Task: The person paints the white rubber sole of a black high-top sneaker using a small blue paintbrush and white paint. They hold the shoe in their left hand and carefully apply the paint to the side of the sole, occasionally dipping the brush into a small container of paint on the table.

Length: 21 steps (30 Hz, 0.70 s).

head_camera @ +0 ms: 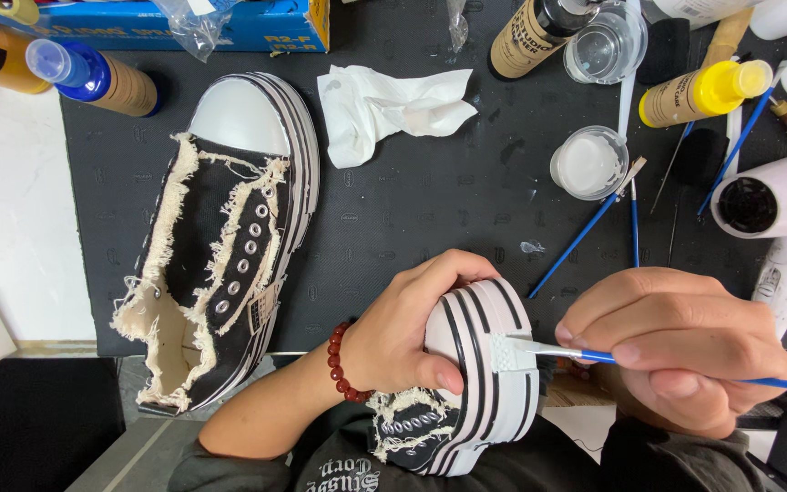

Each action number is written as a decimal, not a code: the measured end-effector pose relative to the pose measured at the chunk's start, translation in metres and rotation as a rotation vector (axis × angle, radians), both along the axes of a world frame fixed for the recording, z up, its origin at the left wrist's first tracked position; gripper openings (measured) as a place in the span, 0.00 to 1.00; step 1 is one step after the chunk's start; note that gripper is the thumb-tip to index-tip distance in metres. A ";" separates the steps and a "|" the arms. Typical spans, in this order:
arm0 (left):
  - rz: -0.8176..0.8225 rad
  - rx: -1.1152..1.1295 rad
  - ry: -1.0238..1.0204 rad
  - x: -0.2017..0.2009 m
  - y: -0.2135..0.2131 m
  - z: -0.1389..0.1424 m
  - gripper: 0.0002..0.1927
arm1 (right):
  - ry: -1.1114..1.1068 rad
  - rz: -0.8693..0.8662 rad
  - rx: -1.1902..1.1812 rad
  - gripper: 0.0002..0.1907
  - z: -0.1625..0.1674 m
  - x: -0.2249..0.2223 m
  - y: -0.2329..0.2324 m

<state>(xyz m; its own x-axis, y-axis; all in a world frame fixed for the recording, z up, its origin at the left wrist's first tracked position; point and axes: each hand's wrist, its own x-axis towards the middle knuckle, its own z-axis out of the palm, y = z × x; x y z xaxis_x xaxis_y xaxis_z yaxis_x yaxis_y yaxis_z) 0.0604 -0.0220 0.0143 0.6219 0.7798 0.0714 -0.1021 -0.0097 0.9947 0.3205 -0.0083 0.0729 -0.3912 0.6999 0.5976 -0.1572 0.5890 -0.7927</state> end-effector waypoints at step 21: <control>0.002 -0.027 0.006 0.000 -0.002 0.004 0.54 | -0.062 -0.023 0.003 0.06 0.004 -0.005 -0.004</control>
